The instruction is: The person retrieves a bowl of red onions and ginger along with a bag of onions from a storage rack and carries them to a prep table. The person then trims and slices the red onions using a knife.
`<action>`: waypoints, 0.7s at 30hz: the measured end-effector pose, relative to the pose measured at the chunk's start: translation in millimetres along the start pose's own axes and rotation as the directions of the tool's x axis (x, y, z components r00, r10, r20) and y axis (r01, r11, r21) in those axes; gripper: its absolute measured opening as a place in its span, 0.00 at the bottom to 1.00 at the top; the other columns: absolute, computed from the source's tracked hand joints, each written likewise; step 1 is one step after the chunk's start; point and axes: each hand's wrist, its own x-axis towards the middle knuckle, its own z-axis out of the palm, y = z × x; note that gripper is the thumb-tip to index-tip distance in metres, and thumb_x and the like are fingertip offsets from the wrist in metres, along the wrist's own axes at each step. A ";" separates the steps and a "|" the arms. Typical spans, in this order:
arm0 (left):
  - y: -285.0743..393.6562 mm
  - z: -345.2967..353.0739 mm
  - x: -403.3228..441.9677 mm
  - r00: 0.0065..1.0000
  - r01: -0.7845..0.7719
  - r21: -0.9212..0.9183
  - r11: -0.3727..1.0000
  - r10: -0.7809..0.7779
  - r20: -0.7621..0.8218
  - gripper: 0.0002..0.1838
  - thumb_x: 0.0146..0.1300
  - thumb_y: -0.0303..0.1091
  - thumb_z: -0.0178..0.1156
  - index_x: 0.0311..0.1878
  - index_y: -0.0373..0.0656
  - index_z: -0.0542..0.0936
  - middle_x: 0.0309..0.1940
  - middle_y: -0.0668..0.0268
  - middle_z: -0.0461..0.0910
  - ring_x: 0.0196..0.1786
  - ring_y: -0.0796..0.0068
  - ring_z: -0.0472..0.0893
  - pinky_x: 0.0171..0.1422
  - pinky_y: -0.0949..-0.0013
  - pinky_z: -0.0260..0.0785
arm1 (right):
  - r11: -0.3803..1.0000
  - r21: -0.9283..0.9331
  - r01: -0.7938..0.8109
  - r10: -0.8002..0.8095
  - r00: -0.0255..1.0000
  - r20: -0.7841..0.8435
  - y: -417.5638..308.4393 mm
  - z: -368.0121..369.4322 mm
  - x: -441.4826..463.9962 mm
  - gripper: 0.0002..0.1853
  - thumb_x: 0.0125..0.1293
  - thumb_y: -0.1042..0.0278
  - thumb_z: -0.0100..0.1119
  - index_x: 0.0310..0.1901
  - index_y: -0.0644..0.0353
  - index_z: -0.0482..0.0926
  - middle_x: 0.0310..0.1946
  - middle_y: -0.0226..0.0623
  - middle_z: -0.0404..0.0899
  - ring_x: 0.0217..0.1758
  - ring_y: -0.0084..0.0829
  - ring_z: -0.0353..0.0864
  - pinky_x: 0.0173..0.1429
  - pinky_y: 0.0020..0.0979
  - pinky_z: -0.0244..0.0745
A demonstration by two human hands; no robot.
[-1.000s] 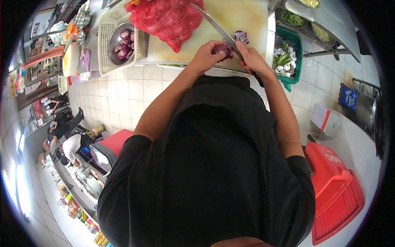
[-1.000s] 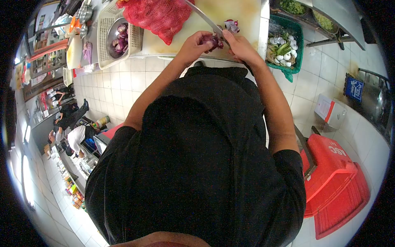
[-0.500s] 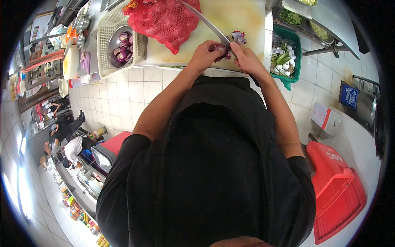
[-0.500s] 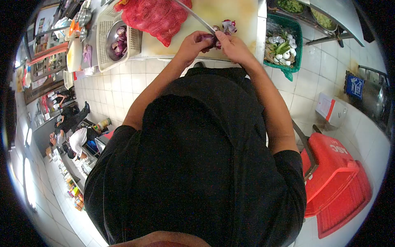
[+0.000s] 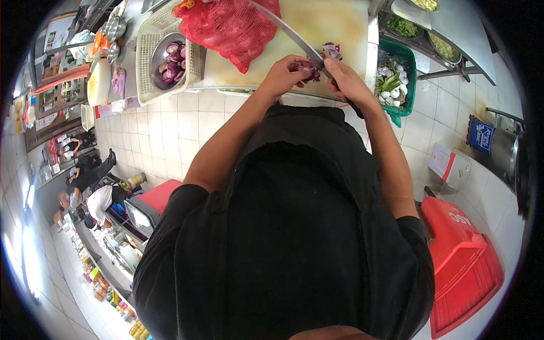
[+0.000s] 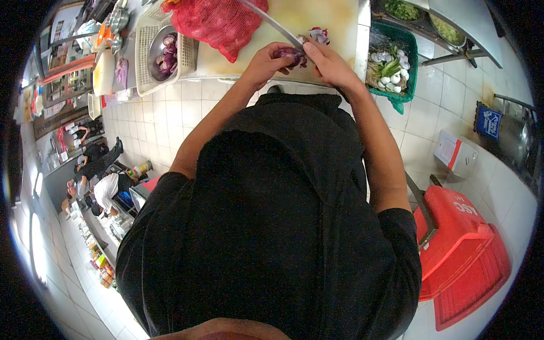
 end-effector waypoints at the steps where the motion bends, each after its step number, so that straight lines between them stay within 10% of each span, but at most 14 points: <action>1: 0.9 1.4 -0.1 1.000 0.000 0.002 1.000 0.000 0.016 0.19 0.65 0.31 0.65 0.57 0.36 0.77 0.43 0.62 0.84 0.40 0.74 0.82 0.41 0.70 0.76 | 0.999 -0.037 0.014 -0.013 0.999 0.029 2.4 -0.1 2.2 0.36 0.73 0.33 0.46 0.63 0.60 0.77 0.16 0.23 0.63 0.16 0.17 0.62 0.19 0.25 0.58; 9: 14.3 0.8 -6.4 1.000 -0.015 0.014 1.000 0.014 0.018 0.14 0.62 0.30 0.67 0.50 0.37 0.81 0.33 0.66 0.85 0.33 0.80 0.80 0.37 0.75 0.72 | 0.981 -0.191 -0.037 0.062 0.990 0.127 -11.7 4.7 6.3 0.33 0.75 0.34 0.46 0.65 0.55 0.76 0.17 0.18 0.61 0.17 0.13 0.58 0.20 0.22 0.52; 15: 1.6 -10.4 -3.7 1.000 -0.013 0.066 0.998 0.013 -0.002 0.14 0.62 0.29 0.67 0.51 0.36 0.81 0.34 0.65 0.84 0.35 0.80 0.81 0.40 0.74 0.73 | 0.989 -0.143 -0.038 0.049 0.996 0.077 -5.6 11.9 13.5 0.31 0.73 0.32 0.47 0.30 0.56 0.77 0.14 0.21 0.63 0.14 0.15 0.59 0.18 0.24 0.53; 21: -8.0 16.8 -6.7 0.997 -0.073 0.079 0.994 0.074 -0.016 0.22 0.64 0.28 0.65 0.61 0.35 0.75 0.42 0.64 0.82 0.40 0.78 0.80 0.43 0.74 0.74 | 0.997 -0.019 -0.078 0.077 0.997 -0.018 23.5 -6.2 11.8 0.33 0.72 0.31 0.47 0.24 0.57 0.73 0.13 0.25 0.66 0.14 0.19 0.64 0.17 0.26 0.58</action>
